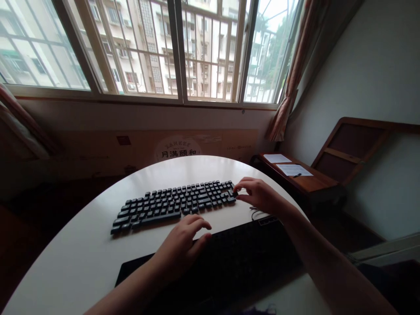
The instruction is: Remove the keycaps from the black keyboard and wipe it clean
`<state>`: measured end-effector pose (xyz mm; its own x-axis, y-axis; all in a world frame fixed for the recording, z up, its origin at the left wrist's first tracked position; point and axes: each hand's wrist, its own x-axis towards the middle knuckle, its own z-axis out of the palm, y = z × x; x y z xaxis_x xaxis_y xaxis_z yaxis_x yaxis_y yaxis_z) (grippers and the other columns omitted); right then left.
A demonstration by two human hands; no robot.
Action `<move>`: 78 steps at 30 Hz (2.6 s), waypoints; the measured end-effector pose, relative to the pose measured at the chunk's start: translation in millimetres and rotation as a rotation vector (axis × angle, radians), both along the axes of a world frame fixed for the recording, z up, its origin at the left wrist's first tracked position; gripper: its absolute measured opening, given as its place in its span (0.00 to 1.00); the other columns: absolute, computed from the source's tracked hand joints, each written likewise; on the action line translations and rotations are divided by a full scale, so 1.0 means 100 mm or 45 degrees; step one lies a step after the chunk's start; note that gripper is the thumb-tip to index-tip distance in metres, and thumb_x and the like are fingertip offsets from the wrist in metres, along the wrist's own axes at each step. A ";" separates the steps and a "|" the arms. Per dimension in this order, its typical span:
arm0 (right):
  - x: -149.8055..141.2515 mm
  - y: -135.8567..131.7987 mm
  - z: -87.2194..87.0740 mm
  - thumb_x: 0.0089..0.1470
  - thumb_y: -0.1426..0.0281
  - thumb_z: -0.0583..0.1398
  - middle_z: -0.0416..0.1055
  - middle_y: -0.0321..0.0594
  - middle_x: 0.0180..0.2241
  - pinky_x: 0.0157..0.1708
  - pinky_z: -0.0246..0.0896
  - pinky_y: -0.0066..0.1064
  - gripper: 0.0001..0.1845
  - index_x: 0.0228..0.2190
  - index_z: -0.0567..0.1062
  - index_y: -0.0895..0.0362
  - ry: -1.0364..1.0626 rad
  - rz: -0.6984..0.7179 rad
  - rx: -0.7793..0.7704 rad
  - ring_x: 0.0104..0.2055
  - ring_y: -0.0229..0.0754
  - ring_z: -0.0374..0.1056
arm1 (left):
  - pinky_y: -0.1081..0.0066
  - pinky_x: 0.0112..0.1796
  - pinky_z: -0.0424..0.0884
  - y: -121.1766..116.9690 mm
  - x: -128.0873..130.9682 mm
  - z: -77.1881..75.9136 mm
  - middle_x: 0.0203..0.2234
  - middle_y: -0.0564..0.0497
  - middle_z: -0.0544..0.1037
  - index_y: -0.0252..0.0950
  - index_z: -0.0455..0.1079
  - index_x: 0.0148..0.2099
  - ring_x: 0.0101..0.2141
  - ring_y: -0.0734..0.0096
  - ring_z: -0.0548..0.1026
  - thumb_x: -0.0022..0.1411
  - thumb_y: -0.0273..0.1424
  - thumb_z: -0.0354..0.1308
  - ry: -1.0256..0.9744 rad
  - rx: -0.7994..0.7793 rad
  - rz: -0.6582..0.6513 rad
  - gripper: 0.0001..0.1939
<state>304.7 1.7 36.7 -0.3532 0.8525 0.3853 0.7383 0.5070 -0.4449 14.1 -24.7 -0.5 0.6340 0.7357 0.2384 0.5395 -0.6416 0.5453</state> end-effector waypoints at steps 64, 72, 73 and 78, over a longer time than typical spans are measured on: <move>-0.50 -0.53 0.05 0.58 0.70 0.61 0.76 0.43 0.41 0.39 0.61 0.31 0.12 0.44 0.75 0.57 -0.341 0.465 -0.114 0.41 0.44 0.70 | 0.67 0.38 0.68 0.12 0.05 0.15 0.38 0.46 0.77 0.36 0.70 0.41 0.36 0.62 0.74 0.69 0.45 0.44 0.754 -0.029 -0.121 0.20; -0.77 -1.26 0.28 0.61 0.77 0.56 0.73 0.41 0.36 0.34 0.59 0.29 0.10 0.42 0.76 0.57 -0.385 0.884 -0.057 0.35 0.40 0.68 | 0.69 0.33 0.65 0.18 0.13 0.19 0.37 0.46 0.78 0.37 0.71 0.42 0.33 0.64 0.73 0.67 0.49 0.45 0.853 -0.153 -0.137 0.22; -0.80 -1.33 0.30 0.61 0.75 0.56 0.73 0.39 0.32 0.31 0.57 0.30 0.09 0.40 0.76 0.57 -0.447 0.928 -0.050 0.32 0.40 0.68 | 0.69 0.33 0.65 0.16 0.13 0.20 0.37 0.46 0.78 0.37 0.71 0.42 0.33 0.64 0.73 0.67 0.49 0.45 0.851 -0.136 -0.130 0.22; -0.96 -1.55 0.23 0.61 0.73 0.56 0.73 0.36 0.24 0.18 0.47 0.31 0.07 0.40 0.72 0.60 -0.586 1.134 -0.047 0.20 0.38 0.64 | 0.68 0.33 0.64 0.10 0.09 0.19 0.37 0.46 0.77 0.38 0.70 0.40 0.33 0.63 0.73 0.68 0.47 0.46 0.780 -0.081 -0.109 0.20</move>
<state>208.9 -153.2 59.8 -0.9766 0.2132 0.0295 0.2002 0.9504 -0.2382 23.0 -15.0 18.2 0.6992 0.6768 -0.2304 0.7145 -0.6729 0.1916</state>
